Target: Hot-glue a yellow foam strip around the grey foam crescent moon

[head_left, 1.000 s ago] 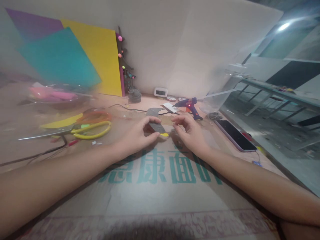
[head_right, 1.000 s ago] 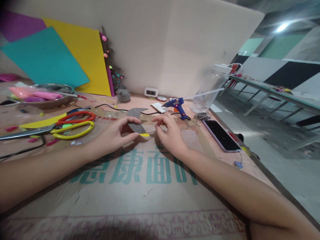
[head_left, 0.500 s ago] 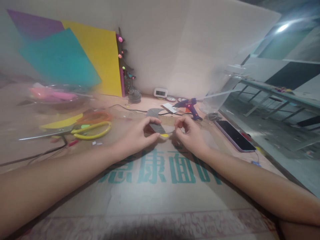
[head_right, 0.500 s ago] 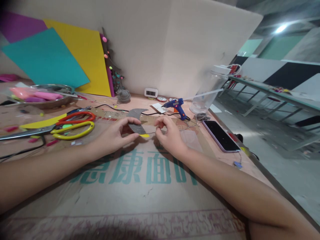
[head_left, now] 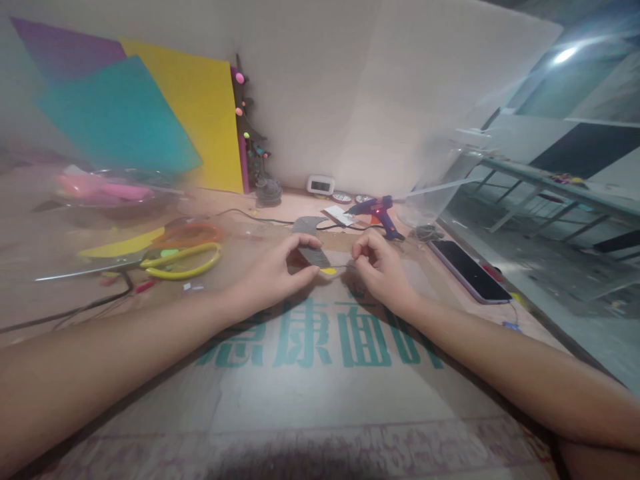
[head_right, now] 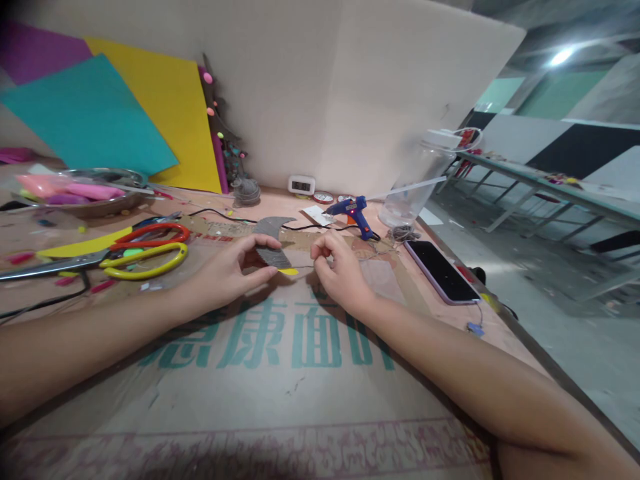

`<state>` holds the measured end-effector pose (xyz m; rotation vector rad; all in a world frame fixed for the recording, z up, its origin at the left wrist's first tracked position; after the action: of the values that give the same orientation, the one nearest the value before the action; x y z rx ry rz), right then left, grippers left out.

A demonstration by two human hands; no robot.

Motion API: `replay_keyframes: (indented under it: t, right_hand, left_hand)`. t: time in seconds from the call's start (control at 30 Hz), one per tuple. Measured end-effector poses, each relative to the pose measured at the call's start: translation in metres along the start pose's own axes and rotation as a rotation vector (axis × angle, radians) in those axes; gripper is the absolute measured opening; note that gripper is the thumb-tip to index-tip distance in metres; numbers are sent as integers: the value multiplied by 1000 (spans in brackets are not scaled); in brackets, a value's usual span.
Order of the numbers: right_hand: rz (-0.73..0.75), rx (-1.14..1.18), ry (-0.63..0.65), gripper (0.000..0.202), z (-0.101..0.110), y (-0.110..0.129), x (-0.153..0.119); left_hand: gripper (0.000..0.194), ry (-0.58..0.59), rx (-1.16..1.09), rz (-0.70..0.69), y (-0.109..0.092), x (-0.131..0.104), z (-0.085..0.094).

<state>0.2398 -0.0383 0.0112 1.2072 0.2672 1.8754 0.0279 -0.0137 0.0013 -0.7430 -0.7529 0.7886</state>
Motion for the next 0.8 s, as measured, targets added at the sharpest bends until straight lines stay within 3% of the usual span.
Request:
replay_keyframes:
  t: [0.27, 0.53, 0.8]
  right_hand:
    - [-60, 38, -28, 20, 2, -4, 0]
    - [65, 29, -17, 16, 0, -3, 3]
    - [41, 19, -53, 13, -2, -4, 1]
  left_hand:
    - [34, -63, 66, -25, -2, 1, 2]
    - [35, -44, 31, -8, -1, 1, 2]
    - [34, -43, 44, -17, -1, 0, 1]
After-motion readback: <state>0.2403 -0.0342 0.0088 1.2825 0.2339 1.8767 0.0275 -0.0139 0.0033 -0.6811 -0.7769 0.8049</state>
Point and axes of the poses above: each hand's wrist, its own x-axis towards the middle knuckle, its own z-axis out of the back of the hand, y = z × x, the point moved 1 cm from there along x, towards the middle knuckle, and after that the axes turned 4 degrees about x, right-handed, at the moved point
